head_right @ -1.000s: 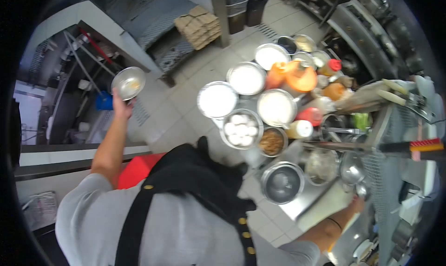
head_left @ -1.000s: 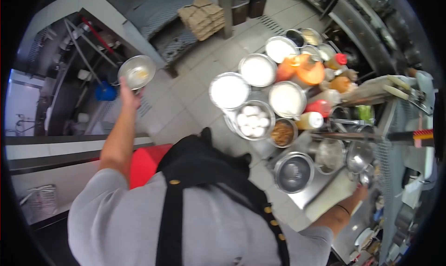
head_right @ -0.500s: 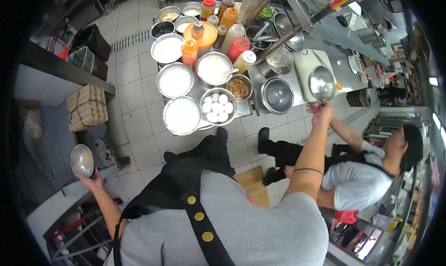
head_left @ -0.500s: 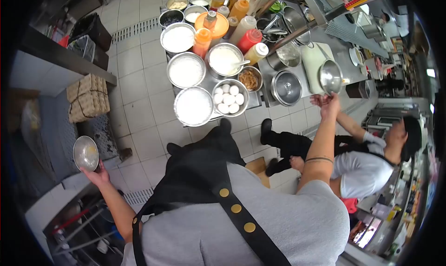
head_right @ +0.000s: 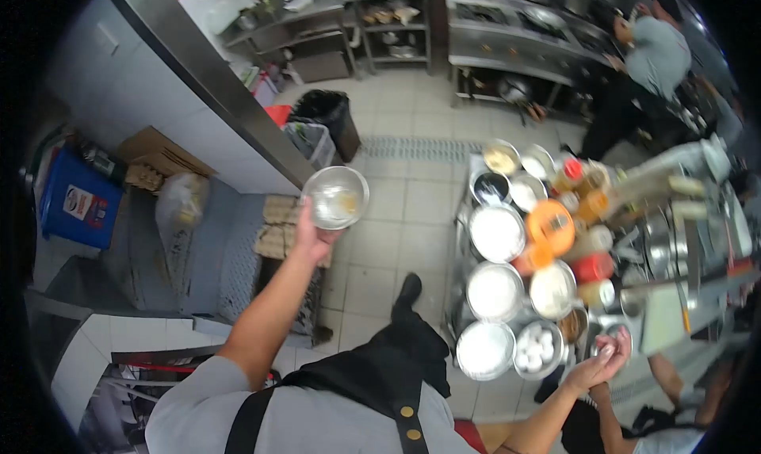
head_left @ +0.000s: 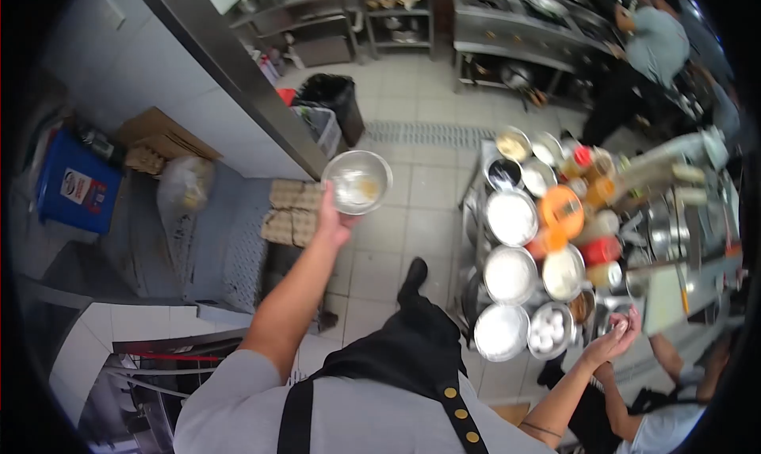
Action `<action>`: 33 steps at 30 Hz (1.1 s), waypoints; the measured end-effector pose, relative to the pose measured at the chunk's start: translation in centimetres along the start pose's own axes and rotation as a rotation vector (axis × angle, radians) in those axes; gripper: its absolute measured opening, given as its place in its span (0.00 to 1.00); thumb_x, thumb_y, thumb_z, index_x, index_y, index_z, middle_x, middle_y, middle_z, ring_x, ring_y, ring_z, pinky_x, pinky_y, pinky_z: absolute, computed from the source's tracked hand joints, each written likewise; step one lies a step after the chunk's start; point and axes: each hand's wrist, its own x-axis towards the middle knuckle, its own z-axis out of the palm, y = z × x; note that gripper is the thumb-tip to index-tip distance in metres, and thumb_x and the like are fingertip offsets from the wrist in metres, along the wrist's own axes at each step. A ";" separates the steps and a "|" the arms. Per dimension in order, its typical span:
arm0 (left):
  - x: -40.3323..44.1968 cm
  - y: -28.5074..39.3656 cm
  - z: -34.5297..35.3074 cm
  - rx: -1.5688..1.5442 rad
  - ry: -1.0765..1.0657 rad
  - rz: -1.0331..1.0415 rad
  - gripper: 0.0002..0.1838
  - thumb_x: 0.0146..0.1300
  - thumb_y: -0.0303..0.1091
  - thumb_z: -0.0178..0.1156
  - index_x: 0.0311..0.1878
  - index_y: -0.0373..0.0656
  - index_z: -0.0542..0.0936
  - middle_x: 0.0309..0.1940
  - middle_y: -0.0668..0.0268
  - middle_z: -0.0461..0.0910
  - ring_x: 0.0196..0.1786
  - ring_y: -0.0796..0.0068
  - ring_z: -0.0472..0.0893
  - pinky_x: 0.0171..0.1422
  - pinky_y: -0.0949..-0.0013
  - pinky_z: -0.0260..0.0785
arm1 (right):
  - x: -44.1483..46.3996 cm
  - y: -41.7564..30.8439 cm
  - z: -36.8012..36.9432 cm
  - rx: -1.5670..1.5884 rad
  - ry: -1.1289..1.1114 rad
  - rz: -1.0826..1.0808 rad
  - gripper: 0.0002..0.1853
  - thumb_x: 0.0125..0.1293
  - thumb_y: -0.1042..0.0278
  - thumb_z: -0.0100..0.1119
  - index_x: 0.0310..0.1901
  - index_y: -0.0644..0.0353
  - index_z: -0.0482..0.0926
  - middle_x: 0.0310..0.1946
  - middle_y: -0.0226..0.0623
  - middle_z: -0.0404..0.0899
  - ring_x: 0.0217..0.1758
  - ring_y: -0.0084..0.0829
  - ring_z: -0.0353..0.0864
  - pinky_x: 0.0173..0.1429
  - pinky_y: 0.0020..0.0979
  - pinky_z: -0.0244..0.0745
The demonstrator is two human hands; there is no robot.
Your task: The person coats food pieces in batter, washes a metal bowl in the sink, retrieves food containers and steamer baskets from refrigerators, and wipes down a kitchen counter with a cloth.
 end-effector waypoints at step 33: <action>83.2 31.0 2.7 -0.095 0.308 -0.077 0.29 0.77 0.56 0.48 0.75 0.59 0.61 0.72 0.63 0.67 0.72 0.56 0.69 0.69 0.39 0.65 | 15.3 3.1 101.9 0.584 -0.635 0.586 0.19 0.79 0.54 0.46 0.48 0.64 0.77 0.38 0.41 0.83 0.33 0.25 0.78 0.40 0.27 0.75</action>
